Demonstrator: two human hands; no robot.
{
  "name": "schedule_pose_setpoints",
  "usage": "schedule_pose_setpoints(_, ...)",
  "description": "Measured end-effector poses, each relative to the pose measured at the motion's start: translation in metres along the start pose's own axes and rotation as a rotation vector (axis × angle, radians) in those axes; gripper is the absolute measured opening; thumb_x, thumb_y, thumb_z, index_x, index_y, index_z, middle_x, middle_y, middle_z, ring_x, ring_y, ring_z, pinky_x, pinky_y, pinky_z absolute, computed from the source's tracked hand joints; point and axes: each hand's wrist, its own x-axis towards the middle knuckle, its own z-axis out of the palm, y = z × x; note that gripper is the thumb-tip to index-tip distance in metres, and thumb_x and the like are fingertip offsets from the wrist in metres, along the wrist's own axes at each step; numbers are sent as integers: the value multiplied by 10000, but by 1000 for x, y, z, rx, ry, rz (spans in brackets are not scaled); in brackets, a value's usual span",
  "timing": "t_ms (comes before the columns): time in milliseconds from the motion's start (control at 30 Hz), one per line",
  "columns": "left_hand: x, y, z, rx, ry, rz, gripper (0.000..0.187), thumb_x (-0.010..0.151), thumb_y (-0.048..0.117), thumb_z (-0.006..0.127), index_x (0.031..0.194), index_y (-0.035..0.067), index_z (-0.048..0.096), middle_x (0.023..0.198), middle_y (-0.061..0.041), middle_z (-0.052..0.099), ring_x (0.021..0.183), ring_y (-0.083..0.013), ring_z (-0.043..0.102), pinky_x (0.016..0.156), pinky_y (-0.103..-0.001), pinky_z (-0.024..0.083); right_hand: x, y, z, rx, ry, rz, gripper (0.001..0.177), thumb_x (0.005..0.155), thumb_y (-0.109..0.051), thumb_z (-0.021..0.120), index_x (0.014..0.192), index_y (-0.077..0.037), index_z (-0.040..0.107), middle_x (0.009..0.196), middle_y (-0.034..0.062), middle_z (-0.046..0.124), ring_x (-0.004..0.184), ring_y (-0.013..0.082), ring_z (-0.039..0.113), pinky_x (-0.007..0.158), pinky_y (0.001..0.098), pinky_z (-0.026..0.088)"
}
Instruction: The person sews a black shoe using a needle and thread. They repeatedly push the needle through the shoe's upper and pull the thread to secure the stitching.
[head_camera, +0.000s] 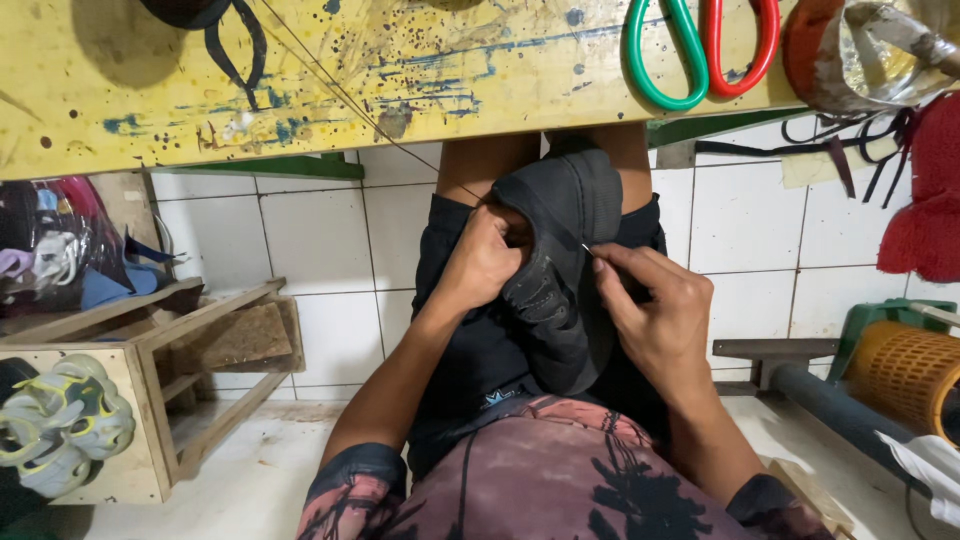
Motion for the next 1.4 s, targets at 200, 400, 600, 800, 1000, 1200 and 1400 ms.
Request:
schedule_pose_setpoints(200,-3,-18,8,-63,36,-8,96,704,30,621,647,39,698,523,-92,557,592,-102,500,505,-355,457,11,-10,-6,-90,-113,86,110,874,-16,674,955,15,741,743,183,704,688,382,691,574,415,527)
schedule_pose_setpoints(400,-3,-34,10,-33,48,-8,113,675,22,589,595,31,669,468,-65,496,546,-110,505,496,-318,454,23,-8,-13,-226,-226,108,106,863,-66,662,924,-28,740,716,165,702,701,395,685,581,457,531)
schedule_pose_setpoints(600,1,-50,17,-94,54,-35,89,708,89,660,627,75,694,511,-50,566,573,-102,522,507,-339,465,39,1,-12,-340,-307,36,41,819,-123,676,810,-94,704,743,101,653,665,326,659,590,426,534)
schedule_pose_setpoints(800,1,-41,20,-77,46,-32,122,731,93,646,624,68,699,500,-87,568,550,-134,538,494,-326,454,44,-2,-7,-414,-295,-63,79,772,-157,686,788,-84,662,881,136,572,729,443,622,601,547,511)
schedule_pose_setpoints(1000,-3,-7,13,-44,60,21,125,729,78,650,617,28,626,541,-125,590,584,-178,554,532,-361,466,32,51,15,-361,-108,-220,112,721,-191,684,740,-155,579,858,34,495,707,319,625,611,396,518)
schedule_pose_setpoints(1200,-24,-3,5,288,76,65,133,755,73,676,656,2,621,555,-184,577,581,-359,628,531,-402,495,28,33,-11,-409,-259,-211,121,757,-209,673,842,-134,630,932,106,571,757,409,637,630,522,520)
schedule_pose_setpoints(1400,-37,-46,8,-509,-67,15,112,902,99,642,997,48,609,867,10,554,806,-57,571,786,-228,534,38,4,-25,-560,-558,65,114,856,-173,613,913,-74,610,713,129,638,661,393,686,583,483,541)
